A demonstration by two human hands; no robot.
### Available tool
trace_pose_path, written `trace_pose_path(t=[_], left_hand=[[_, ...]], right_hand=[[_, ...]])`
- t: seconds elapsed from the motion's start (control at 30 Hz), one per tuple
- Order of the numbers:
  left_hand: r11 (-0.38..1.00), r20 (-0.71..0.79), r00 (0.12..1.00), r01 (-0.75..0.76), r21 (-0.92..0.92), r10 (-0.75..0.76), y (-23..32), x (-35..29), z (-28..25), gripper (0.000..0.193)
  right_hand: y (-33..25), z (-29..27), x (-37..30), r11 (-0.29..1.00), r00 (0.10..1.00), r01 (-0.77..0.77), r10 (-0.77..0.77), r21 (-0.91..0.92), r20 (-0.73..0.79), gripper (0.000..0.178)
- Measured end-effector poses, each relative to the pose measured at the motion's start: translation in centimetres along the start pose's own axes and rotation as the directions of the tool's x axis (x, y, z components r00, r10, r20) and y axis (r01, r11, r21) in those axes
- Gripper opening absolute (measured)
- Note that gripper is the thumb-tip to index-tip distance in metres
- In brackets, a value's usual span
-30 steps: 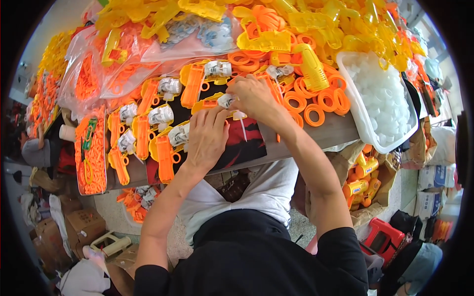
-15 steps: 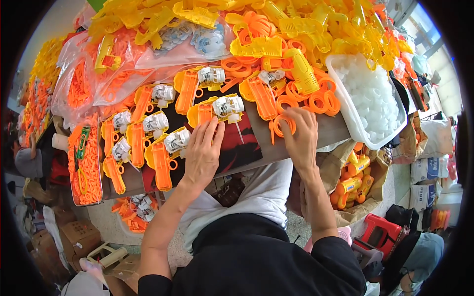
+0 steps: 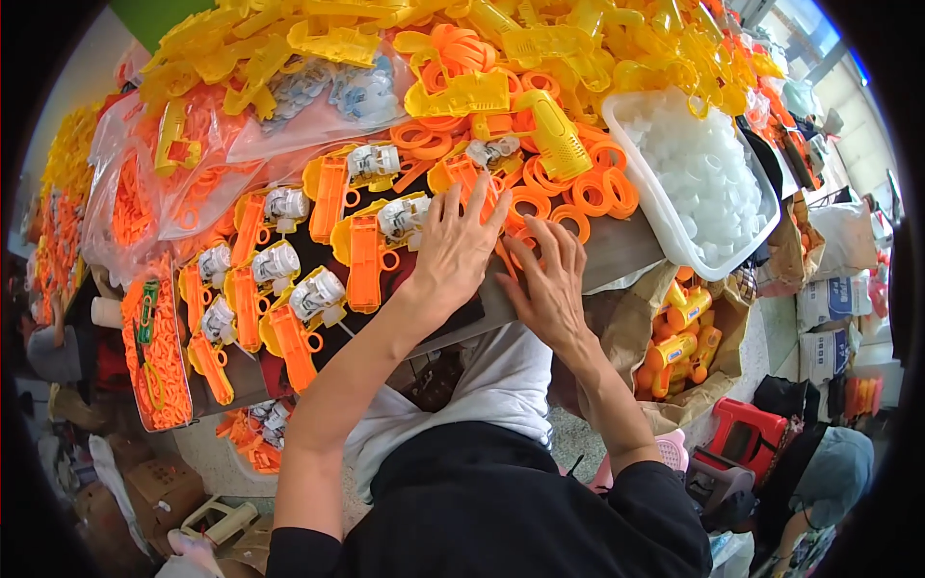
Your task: Assembling small plastic toy guns from various components at a factory workbench.
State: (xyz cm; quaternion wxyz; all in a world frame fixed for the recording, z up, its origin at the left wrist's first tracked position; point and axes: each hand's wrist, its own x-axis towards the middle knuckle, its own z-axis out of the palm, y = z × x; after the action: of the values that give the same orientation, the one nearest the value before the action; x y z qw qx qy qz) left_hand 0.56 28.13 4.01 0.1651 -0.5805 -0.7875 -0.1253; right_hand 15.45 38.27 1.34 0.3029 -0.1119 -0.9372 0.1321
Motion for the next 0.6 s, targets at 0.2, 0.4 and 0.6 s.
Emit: trace_pose_path(t=[0.2,0.4,0.6], left_hand=[[0.999,0.126,0.992,0.018,-0.041,-0.013,0.2,0.6,0.9,0.066],[0.998,0.020,1.000,0.000,-0.055,0.001,1.1,0.8,2.5,0.071],[0.998,-0.091,0.994,-0.055,0.033,0.058,1.1,0.7,2.3,0.063]], right_hand=[[1.3,1.2,-0.9,0.998,0.999,-0.050,0.050,0.030,-0.005,0.029],[1.9,1.2,-0.6,0.997,0.998,-0.064,0.062,0.050,0.024,0.025],[3.6,1.0,-0.5,1.000,0.998,-0.029,0.029,0.006,0.051,0.028]])
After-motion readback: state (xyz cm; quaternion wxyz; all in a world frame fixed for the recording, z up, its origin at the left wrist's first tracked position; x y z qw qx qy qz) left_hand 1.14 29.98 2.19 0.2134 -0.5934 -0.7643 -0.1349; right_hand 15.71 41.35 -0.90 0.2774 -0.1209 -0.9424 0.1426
